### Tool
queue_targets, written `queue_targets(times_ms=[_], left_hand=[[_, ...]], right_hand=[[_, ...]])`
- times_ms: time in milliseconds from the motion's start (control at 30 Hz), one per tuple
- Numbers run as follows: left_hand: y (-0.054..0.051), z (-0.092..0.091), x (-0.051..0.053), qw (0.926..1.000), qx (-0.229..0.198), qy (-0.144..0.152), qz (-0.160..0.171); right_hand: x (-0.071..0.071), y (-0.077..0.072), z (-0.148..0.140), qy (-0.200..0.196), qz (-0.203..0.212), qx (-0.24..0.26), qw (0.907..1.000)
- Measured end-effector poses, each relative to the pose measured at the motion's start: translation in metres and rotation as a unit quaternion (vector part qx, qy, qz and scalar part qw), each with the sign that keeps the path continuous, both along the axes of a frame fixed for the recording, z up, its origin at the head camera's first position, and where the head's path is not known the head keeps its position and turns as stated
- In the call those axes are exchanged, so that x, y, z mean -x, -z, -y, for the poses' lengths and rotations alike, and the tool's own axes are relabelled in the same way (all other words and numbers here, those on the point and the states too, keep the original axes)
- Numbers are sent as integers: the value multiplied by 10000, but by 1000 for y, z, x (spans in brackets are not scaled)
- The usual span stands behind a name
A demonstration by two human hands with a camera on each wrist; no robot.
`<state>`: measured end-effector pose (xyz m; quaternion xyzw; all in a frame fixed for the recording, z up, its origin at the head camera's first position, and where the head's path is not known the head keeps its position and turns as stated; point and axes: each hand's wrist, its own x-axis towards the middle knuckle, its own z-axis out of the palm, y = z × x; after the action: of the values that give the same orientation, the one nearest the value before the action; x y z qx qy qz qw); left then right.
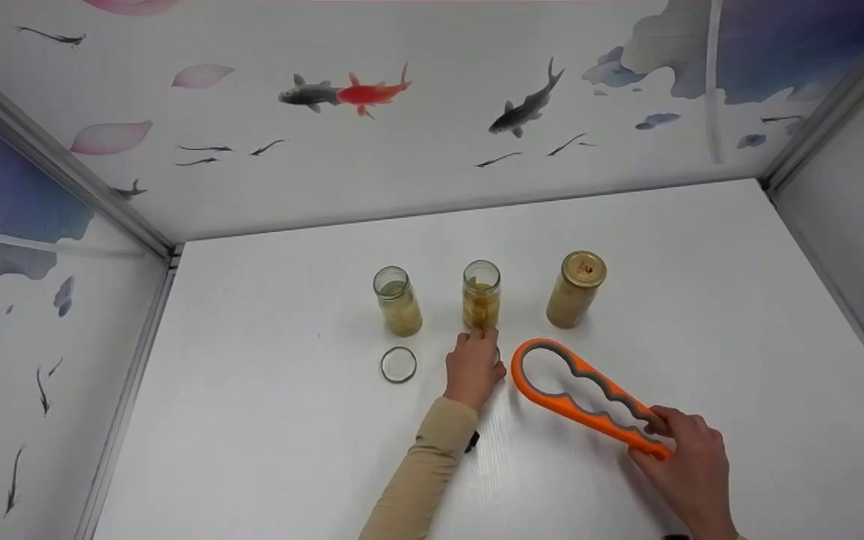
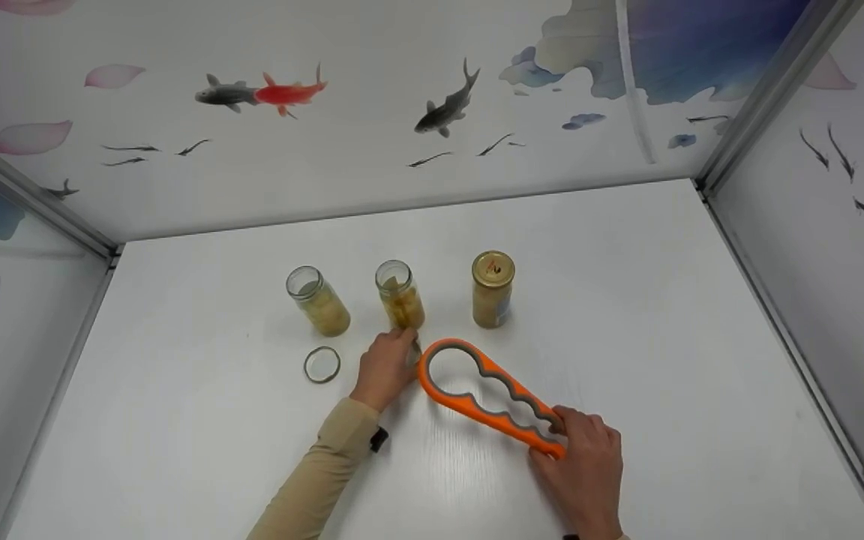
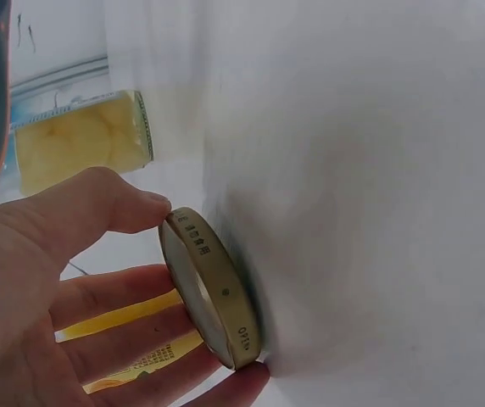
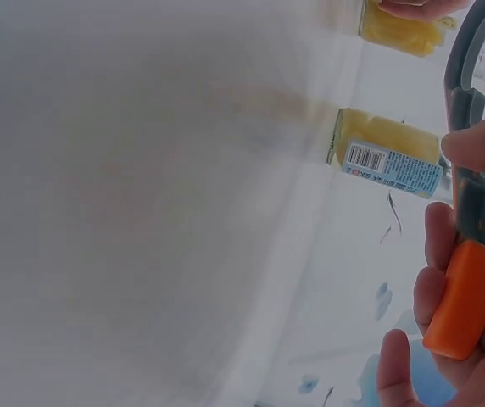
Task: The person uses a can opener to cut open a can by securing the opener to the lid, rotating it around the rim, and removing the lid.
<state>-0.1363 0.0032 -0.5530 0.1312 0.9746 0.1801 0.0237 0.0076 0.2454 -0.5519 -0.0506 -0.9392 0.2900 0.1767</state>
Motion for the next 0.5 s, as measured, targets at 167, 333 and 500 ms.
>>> queue_targets(times_ms=[167,333,500], left_hand=[[2,-1,-1,9996,176,58,-208],[3,-1,-3,9993,174,66,-333],[1,-2,-4,9977,197,32,-648]], right_hand=[[-2,2,0,-50,49,46,10000],[-3,2,0,-47,67,34,10000],[-4,1,-2,-74,-131,203,9997]])
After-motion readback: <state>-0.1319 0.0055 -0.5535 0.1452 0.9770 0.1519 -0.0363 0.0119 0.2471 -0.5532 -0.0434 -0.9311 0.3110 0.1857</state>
